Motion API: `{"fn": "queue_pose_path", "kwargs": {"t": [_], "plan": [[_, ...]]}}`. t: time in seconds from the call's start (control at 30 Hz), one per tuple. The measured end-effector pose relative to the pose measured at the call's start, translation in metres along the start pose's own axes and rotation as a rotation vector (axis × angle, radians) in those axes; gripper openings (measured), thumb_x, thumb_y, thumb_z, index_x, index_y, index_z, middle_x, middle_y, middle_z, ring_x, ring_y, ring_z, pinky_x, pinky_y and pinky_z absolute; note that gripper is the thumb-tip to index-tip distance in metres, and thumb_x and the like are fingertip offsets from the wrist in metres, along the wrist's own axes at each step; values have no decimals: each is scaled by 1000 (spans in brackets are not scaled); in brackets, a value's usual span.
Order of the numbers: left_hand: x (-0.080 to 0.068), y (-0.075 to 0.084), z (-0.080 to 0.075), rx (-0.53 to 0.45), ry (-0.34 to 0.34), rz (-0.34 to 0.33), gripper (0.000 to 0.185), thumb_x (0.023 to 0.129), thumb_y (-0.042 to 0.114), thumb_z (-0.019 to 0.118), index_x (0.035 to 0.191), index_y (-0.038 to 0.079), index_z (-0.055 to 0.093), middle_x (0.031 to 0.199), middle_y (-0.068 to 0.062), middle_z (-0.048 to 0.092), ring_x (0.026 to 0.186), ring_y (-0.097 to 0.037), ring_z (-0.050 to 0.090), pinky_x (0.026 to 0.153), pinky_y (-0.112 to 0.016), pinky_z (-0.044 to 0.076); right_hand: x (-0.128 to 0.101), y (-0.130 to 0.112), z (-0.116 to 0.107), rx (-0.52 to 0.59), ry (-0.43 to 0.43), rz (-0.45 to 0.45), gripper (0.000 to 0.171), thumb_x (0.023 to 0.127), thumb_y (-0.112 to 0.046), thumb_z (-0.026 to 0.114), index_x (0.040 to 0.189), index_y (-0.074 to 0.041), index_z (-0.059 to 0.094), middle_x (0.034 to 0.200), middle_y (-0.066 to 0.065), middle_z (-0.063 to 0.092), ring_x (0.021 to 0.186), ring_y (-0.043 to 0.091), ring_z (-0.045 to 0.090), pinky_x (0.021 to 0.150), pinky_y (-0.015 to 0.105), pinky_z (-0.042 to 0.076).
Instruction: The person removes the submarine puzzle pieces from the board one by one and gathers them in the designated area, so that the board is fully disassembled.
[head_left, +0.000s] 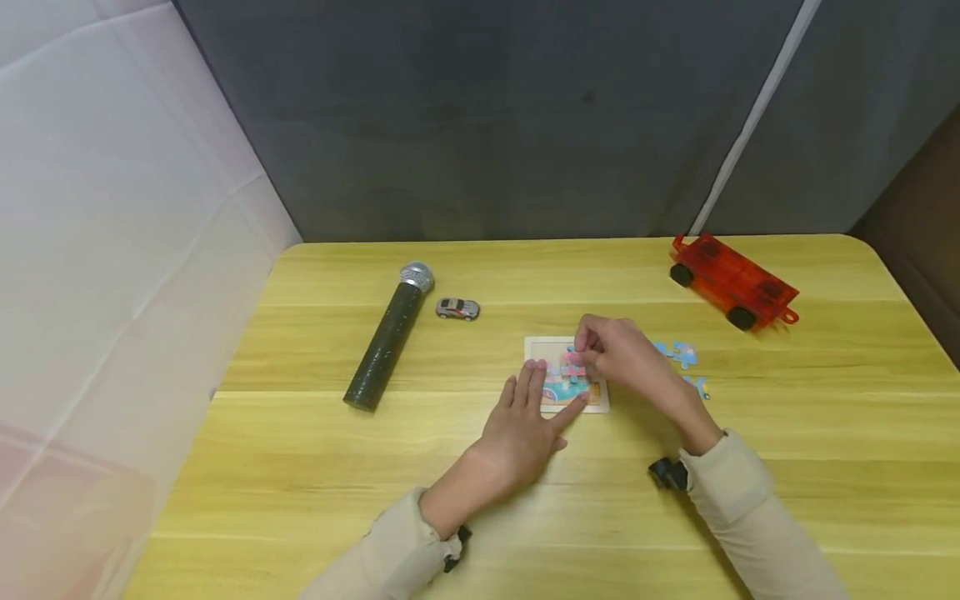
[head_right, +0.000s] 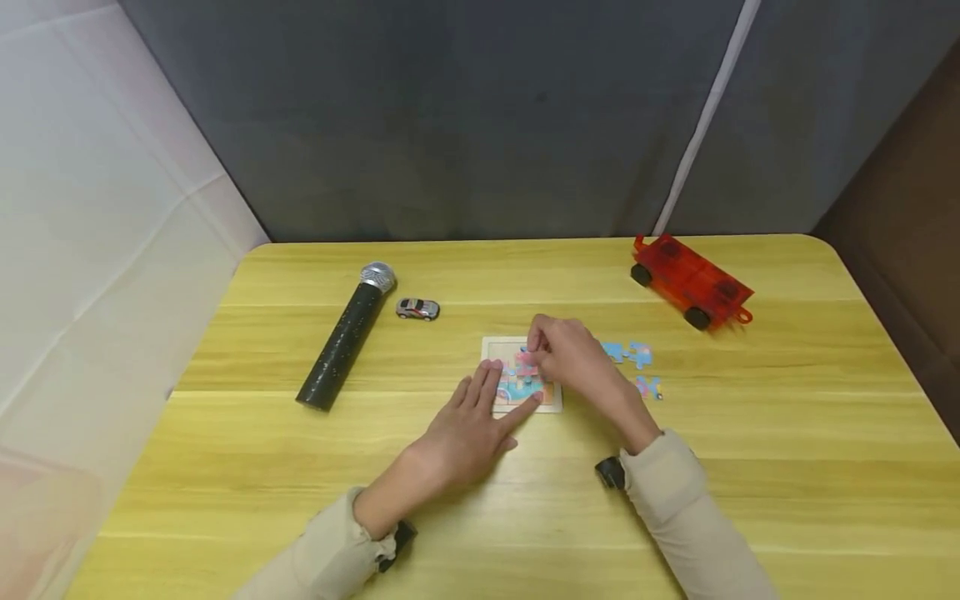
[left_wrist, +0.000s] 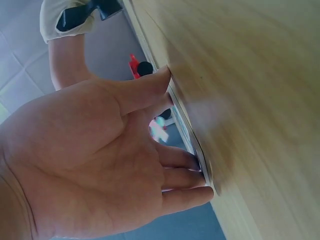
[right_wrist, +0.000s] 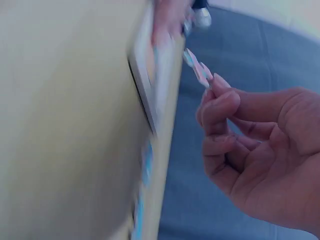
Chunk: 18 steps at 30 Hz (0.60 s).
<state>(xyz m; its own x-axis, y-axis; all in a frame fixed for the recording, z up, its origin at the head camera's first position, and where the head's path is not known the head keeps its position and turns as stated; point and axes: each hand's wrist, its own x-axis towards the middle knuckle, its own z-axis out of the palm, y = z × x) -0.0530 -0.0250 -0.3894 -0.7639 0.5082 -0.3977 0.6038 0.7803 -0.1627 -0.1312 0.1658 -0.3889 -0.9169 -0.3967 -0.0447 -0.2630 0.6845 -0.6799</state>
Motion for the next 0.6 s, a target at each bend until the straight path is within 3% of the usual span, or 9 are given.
{"fn": "queue_pose_path", "kwargs": {"t": [0.1, 0.33, 0.6], "plan": [[-1, 0, 0, -8, 7, -1, 64, 118, 48, 42, 176, 45, 16, 180, -29, 17, 170, -41, 18, 135, -47, 30, -7, 11, -20, 19, -38, 34, 13, 102, -3, 77, 93, -4, 68, 78, 5, 68, 67, 15, 58, 63, 28, 48], [-2, 1, 3, 8, 32, 5, 63, 118, 47, 42, 176, 44, 19, 179, -29, 20, 169, -41, 21, 135, -46, 32, -35, 47, -61, -30, -272, 134, 22, 102, -6, 76, 84, -5, 64, 65, 5, 61, 53, 19, 56, 56, 32, 49], [-2, 0, 2, -5, 47, 8, 62, 118, 45, 42, 176, 42, 20, 179, -30, 20, 169, -43, 22, 134, -47, 33, -33, 52, -58, -163, -259, 223, 22, 100, -3, 73, 81, -3, 64, 60, 6, 59, 56, 19, 58, 63, 32, 46]]}}
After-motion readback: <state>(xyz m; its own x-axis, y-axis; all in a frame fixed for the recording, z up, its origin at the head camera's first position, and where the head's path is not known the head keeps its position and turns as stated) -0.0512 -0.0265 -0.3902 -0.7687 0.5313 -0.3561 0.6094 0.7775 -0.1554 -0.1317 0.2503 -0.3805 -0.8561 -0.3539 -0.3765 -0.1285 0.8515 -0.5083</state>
